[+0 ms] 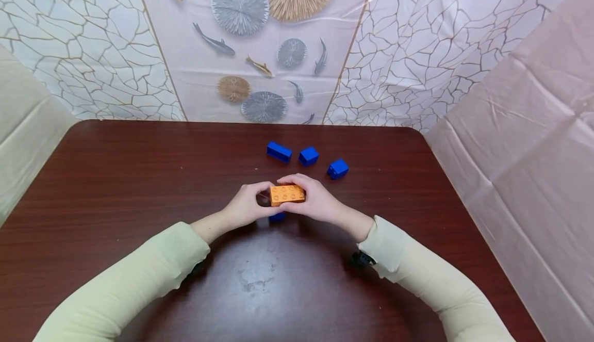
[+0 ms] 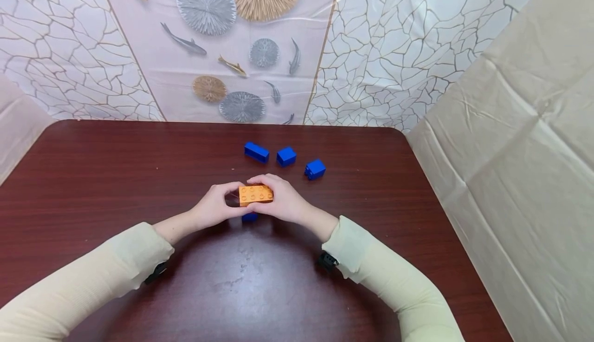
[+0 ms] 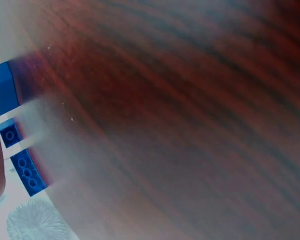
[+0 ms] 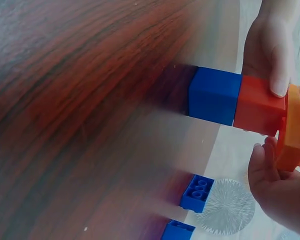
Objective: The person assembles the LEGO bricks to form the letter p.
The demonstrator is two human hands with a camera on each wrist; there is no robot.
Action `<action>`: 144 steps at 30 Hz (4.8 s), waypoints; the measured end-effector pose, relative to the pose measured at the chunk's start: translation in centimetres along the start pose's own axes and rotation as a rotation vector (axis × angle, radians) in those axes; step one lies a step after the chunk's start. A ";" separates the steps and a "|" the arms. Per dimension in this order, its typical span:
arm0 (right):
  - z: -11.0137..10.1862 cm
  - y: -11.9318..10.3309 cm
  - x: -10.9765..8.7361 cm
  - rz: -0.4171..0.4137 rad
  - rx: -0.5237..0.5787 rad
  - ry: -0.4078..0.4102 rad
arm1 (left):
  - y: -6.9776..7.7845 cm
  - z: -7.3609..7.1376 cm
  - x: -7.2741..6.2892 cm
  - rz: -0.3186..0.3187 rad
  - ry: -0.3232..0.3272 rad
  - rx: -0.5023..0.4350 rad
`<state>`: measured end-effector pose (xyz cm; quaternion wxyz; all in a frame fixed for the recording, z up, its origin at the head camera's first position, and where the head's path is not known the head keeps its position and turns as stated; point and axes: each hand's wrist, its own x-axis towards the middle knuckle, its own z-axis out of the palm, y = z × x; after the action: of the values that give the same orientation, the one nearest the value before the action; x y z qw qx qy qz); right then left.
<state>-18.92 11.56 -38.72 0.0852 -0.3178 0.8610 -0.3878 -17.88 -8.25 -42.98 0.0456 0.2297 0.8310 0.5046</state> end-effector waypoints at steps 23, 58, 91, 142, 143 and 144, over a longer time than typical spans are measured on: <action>-0.2 0.1 0.1 -0.045 -0.062 0.042 | -0.2 -0.1 0.1 -0.008 -0.029 -0.022; -0.1 -0.3 0.8 -0.106 -0.144 -0.003 | -0.2 0.2 -0.1 0.012 -0.007 -0.023; -1.0 1.3 -0.8 -0.016 -0.112 0.008 | 0.3 0.0 -0.5 -0.061 -0.036 0.025; -8.3 10.0 -0.8 0.251 -0.409 -0.013 | 0.5 -0.3 -0.6 -0.057 0.025 -0.109; -8.2 10.1 -0.7 0.252 -0.422 -0.017 | 0.5 -0.3 -0.6 -0.057 0.024 -0.110; -8.0 10.2 -0.6 0.254 -0.433 -0.023 | 0.5 -0.3 -0.6 -0.057 0.024 -0.110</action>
<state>-26.51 21.97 -40.66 0.0727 -0.2223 0.9560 -0.1771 -17.32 -8.57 -42.49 0.0626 0.1969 0.8087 0.5507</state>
